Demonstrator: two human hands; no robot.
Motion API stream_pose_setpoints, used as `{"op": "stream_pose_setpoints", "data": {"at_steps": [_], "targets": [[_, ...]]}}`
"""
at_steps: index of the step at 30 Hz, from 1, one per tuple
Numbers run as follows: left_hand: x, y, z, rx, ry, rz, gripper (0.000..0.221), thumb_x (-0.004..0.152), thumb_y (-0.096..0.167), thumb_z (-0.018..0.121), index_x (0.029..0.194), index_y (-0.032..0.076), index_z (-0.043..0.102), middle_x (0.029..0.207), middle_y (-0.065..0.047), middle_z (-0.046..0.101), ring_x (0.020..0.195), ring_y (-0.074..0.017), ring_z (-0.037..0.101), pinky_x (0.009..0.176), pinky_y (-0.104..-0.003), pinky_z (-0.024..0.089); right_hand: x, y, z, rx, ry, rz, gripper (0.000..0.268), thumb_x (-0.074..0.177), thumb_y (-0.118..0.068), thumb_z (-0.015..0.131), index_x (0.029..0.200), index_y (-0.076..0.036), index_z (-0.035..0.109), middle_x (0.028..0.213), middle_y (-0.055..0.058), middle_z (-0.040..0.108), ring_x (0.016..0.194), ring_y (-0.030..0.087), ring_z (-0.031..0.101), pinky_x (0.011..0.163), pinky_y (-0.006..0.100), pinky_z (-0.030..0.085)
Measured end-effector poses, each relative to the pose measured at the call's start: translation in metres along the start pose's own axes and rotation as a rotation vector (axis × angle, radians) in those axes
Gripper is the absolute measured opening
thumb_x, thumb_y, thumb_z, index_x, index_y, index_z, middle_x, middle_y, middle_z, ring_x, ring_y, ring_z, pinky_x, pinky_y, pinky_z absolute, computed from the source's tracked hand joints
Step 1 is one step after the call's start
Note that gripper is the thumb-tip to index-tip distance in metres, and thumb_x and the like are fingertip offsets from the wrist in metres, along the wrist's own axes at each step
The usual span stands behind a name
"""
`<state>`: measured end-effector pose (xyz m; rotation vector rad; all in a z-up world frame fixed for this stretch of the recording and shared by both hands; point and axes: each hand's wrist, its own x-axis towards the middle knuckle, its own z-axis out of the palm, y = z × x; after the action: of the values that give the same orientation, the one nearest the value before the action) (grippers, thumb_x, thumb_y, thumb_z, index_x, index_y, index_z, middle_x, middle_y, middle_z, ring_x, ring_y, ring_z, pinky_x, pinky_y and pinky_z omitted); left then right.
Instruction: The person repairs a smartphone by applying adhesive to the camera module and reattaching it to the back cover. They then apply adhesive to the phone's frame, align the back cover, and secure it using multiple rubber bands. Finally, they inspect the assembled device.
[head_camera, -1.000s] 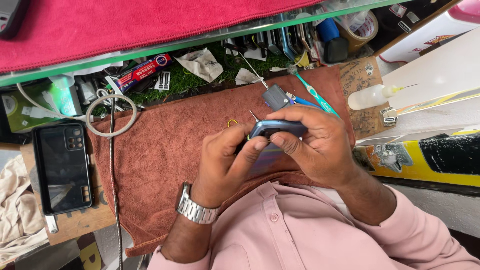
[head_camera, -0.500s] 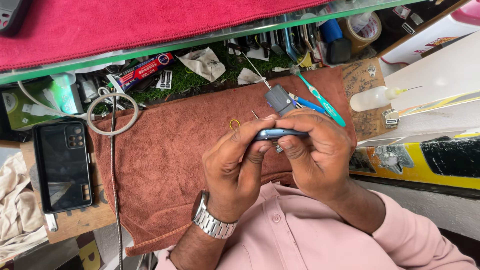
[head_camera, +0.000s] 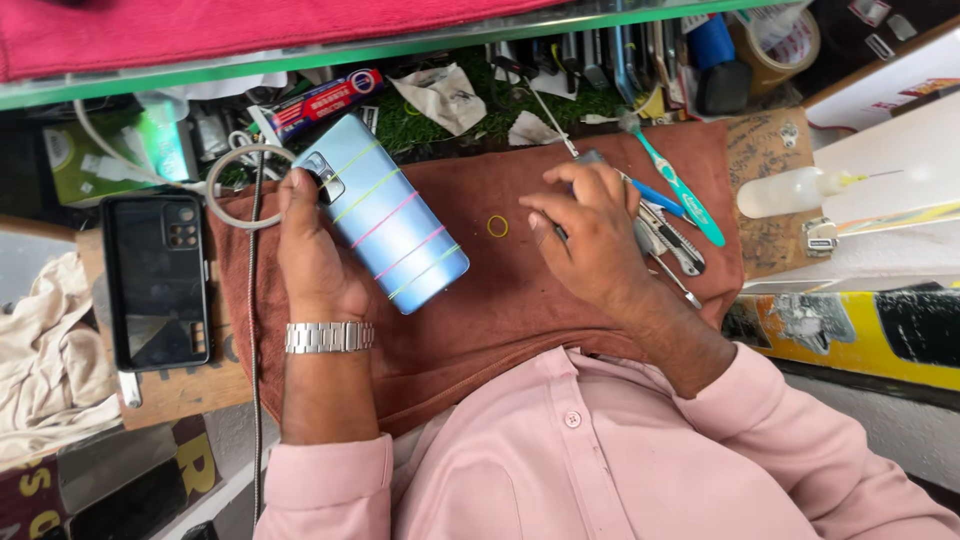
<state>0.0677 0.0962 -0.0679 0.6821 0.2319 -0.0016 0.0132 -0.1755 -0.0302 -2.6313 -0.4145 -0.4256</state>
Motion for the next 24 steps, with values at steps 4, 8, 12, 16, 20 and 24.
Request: {"op": "stream_pose_setpoints", "data": {"at_steps": [4,8,12,16,20,24], "targets": [[-0.011,-0.002,0.011,-0.331,-0.304,-0.35,0.067,0.106,0.054,0.038,0.141,-0.001,0.053,0.126,-0.02,0.066,0.108,-0.0352,0.069,0.094,-0.054,0.059,-0.008,0.0,0.025,-0.112,0.003,-0.119,0.024,0.095,-0.024,0.074,0.118,-0.015,0.077,0.134,0.007,0.059,0.135,0.03,0.044,0.11,0.055,0.026],[-0.035,-0.013,0.046,-0.448,-0.471,-0.538,0.075,0.109,0.056,0.032,0.149,-0.005,0.049,0.139,-0.026,0.063,0.115,-0.0432,0.068,0.094,-0.062,0.057,-0.002,0.004,0.037,-0.175,-0.024,-0.11,0.024,0.088,-0.019,0.076,0.111,-0.014,0.078,0.126,0.005,0.062,0.132,0.028,0.049,0.111,0.055,0.026],[-0.047,-0.018,0.059,-0.28,-0.471,-0.605,0.066,0.099,0.045,0.031,0.149,0.006,0.046,0.131,-0.031,0.064,0.11,-0.0416,0.068,0.092,-0.059,0.058,0.015,0.01,0.02,0.158,0.038,0.061,0.017,0.091,-0.013,0.08,0.107,-0.008,0.075,0.112,0.006,0.069,0.113,0.027,0.062,0.1,0.044,0.045],[-0.054,-0.024,0.065,-0.149,-0.538,-0.693,0.062,0.095,0.04,0.031,0.146,0.007,0.043,0.128,-0.03,0.065,0.107,-0.0379,0.069,0.091,-0.055,0.059,0.039,0.008,-0.022,0.878,0.039,0.152,0.011,0.103,-0.005,0.075,0.114,-0.003,0.074,0.108,0.008,0.069,0.096,0.017,0.066,0.086,0.028,0.055],[-0.06,-0.027,0.07,-0.029,-0.621,-0.696,0.063,0.104,0.051,0.029,0.141,0.004,0.046,0.12,-0.025,0.068,0.1,-0.0313,0.07,0.085,-0.046,0.059,0.054,-0.005,-0.057,0.717,-0.184,-0.041,0.011,0.096,-0.005,0.077,0.106,-0.001,0.075,0.101,0.009,0.072,0.09,0.013,0.069,0.078,0.024,0.055],[-0.063,-0.028,0.075,-0.006,-0.668,-0.777,0.075,0.104,0.054,0.024,0.135,-0.005,0.058,0.113,-0.019,0.07,0.096,-0.0253,0.071,0.082,-0.04,0.06,0.062,-0.01,-0.06,0.699,-0.34,-0.147,0.01,0.095,-0.007,0.076,0.103,-0.002,0.076,0.097,0.007,0.075,0.089,0.012,0.071,0.076,0.025,0.056]]}}
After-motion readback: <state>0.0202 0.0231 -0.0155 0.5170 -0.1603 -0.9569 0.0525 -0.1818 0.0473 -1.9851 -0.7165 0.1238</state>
